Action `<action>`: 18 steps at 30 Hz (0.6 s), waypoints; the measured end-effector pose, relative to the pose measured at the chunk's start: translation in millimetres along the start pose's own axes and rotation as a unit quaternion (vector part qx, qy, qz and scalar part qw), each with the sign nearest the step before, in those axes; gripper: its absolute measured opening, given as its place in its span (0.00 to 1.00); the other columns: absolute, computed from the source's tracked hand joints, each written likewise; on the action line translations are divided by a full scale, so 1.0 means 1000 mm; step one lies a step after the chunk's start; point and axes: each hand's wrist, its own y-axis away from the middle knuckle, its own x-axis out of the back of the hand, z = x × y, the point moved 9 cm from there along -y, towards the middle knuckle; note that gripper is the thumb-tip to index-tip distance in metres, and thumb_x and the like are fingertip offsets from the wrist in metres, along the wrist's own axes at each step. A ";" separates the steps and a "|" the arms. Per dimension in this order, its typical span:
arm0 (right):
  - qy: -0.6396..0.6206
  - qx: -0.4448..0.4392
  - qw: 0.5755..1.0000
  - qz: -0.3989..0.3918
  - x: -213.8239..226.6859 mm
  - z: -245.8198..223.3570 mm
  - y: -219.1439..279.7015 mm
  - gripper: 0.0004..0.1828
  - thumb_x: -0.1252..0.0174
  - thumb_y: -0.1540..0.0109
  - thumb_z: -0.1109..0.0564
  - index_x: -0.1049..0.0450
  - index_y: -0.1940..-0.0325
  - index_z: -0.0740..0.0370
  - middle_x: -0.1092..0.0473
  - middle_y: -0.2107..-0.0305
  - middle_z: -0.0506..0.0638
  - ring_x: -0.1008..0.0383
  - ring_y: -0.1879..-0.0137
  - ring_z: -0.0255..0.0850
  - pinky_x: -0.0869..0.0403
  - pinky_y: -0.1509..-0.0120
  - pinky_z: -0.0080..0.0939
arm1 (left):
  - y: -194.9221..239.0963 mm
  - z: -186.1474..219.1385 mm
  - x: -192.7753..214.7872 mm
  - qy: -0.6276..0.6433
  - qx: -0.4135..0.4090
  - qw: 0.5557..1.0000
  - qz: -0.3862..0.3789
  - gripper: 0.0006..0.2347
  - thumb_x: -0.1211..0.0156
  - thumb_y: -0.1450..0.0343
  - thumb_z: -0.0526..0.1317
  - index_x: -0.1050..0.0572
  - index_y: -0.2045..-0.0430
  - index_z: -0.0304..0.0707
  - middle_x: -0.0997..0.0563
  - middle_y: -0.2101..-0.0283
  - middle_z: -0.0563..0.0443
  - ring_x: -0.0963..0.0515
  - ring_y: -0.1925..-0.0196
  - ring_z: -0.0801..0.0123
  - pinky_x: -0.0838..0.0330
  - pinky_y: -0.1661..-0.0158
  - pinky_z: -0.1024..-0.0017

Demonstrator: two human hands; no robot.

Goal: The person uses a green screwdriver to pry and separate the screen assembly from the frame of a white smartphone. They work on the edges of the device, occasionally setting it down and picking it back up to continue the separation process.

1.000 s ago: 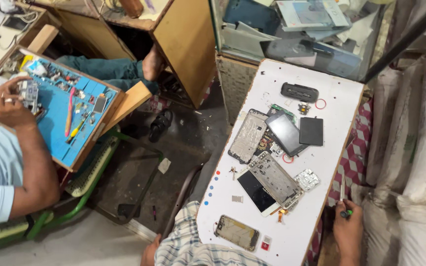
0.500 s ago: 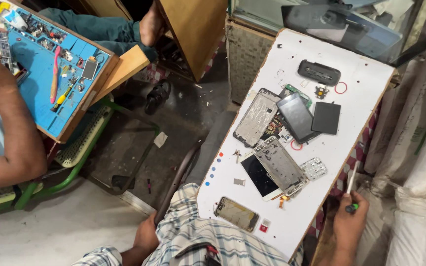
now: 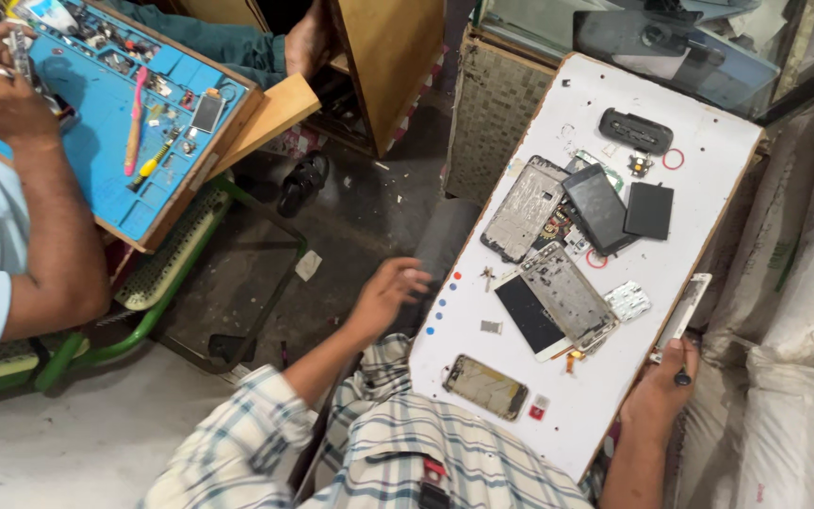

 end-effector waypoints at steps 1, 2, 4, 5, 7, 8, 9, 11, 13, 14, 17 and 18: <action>-0.021 -0.005 1.000 0.006 0.006 0.005 0.004 0.16 0.49 0.22 0.50 0.35 0.36 0.63 0.31 0.55 0.51 0.28 0.56 0.36 0.27 0.54 0.36 | -0.005 -0.018 -0.023 0.062 0.065 0.995 -0.050 0.16 0.48 0.23 0.45 0.31 0.44 0.36 0.19 0.55 0.52 0.19 0.55 0.70 0.24 0.55 0.71; -0.043 -0.010 0.999 0.012 0.012 0.007 0.009 0.17 0.49 0.22 0.49 0.34 0.35 0.62 0.31 0.56 0.51 0.30 0.57 0.37 0.29 0.56 0.37 | -0.006 -0.026 -0.038 -0.017 0.069 0.996 -0.058 0.14 0.48 0.23 0.43 0.28 0.47 0.36 0.19 0.57 0.52 0.21 0.56 0.73 0.26 0.56 0.73; -0.068 -0.006 0.997 0.020 0.013 0.007 0.005 0.17 0.48 0.23 0.48 0.35 0.36 0.61 0.31 0.55 0.51 0.28 0.56 0.38 0.27 0.54 0.39 | -0.010 -0.033 -0.057 -0.081 0.059 0.994 -0.034 0.11 0.46 0.22 0.42 0.26 0.52 0.35 0.20 0.61 0.50 0.24 0.59 0.75 0.28 0.58 0.75; -0.069 -0.004 0.997 0.027 0.015 0.007 0.007 0.17 0.48 0.25 0.48 0.35 0.38 0.61 0.30 0.53 0.50 0.26 0.53 0.38 0.24 0.50 0.39 | -0.007 -0.037 -0.062 -0.068 0.054 0.996 -0.003 0.10 0.45 0.22 0.42 0.26 0.55 0.34 0.21 0.63 0.49 0.26 0.60 0.75 0.29 0.59 0.75; -0.066 0.011 0.998 0.015 0.010 0.005 0.008 0.17 0.48 0.26 0.47 0.36 0.40 0.61 0.28 0.52 0.49 0.23 0.49 0.39 0.21 0.44 0.41 | -0.005 -0.042 -0.065 -0.020 0.048 0.998 0.024 0.09 0.44 0.22 0.42 0.27 0.58 0.33 0.22 0.65 0.50 0.28 0.63 0.77 0.30 0.62 0.75; -0.063 0.024 0.998 -0.003 0.005 0.003 0.010 0.17 0.49 0.25 0.47 0.36 0.40 0.60 0.29 0.53 0.49 0.23 0.49 0.40 0.21 0.43 0.41 | -0.005 -0.044 -0.064 0.015 0.047 0.999 0.019 0.09 0.44 0.22 0.42 0.27 0.58 0.34 0.21 0.65 0.52 0.27 0.64 0.78 0.30 0.63 0.76; -0.054 0.036 0.997 -0.027 0.005 -0.005 0.007 0.17 0.50 0.25 0.46 0.37 0.41 0.60 0.29 0.54 0.49 0.23 0.49 0.41 0.20 0.42 0.42 | -0.003 -0.045 -0.069 0.055 0.047 0.997 0.018 0.08 0.45 0.23 0.41 0.27 0.59 0.35 0.20 0.66 0.53 0.26 0.65 0.79 0.30 0.63 0.77; -0.035 0.036 0.999 0.002 0.009 -0.008 0.001 0.19 0.48 0.24 0.46 0.34 0.38 0.62 0.29 0.54 0.50 0.26 0.49 0.40 0.23 0.44 0.41 | 0.000 -0.049 -0.070 0.060 0.080 0.995 0.028 0.08 0.44 0.23 0.42 0.27 0.59 0.35 0.20 0.68 0.53 0.27 0.68 0.78 0.30 0.66 0.77; -0.042 0.027 0.999 0.000 0.004 -0.008 -0.004 0.19 0.48 0.24 0.45 0.33 0.38 0.61 0.29 0.55 0.51 0.26 0.51 0.40 0.25 0.46 0.40 | -0.002 -0.045 -0.069 0.078 0.087 0.993 0.030 0.08 0.45 0.23 0.42 0.27 0.59 0.35 0.20 0.69 0.53 0.27 0.69 0.79 0.30 0.67 0.77; -0.054 0.016 0.998 -0.015 0.000 -0.007 -0.005 0.19 0.49 0.26 0.45 0.34 0.40 0.61 0.28 0.56 0.51 0.25 0.53 0.40 0.24 0.48 0.40 | -0.004 -0.042 -0.070 0.095 0.081 0.992 0.026 0.08 0.45 0.23 0.42 0.27 0.59 0.35 0.20 0.69 0.54 0.26 0.69 0.79 0.30 0.67 0.78; -0.061 0.003 0.998 -0.035 -0.007 -0.005 0.005 0.20 0.50 0.27 0.44 0.33 0.41 0.62 0.28 0.55 0.50 0.24 0.53 0.39 0.24 0.49 0.39 | 0.000 -0.042 -0.070 0.091 0.073 0.993 0.026 0.08 0.45 0.23 0.42 0.27 0.59 0.37 0.19 0.69 0.55 0.25 0.69 0.81 0.29 0.66 0.79; -0.061 0.003 0.997 -0.038 -0.009 -0.006 0.007 0.20 0.50 0.27 0.44 0.32 0.41 0.62 0.28 0.55 0.50 0.24 0.53 0.39 0.24 0.48 0.38 | 0.001 -0.042 -0.068 0.080 0.070 0.994 0.029 0.08 0.45 0.23 0.42 0.27 0.59 0.38 0.19 0.69 0.56 0.25 0.69 0.81 0.29 0.66 0.80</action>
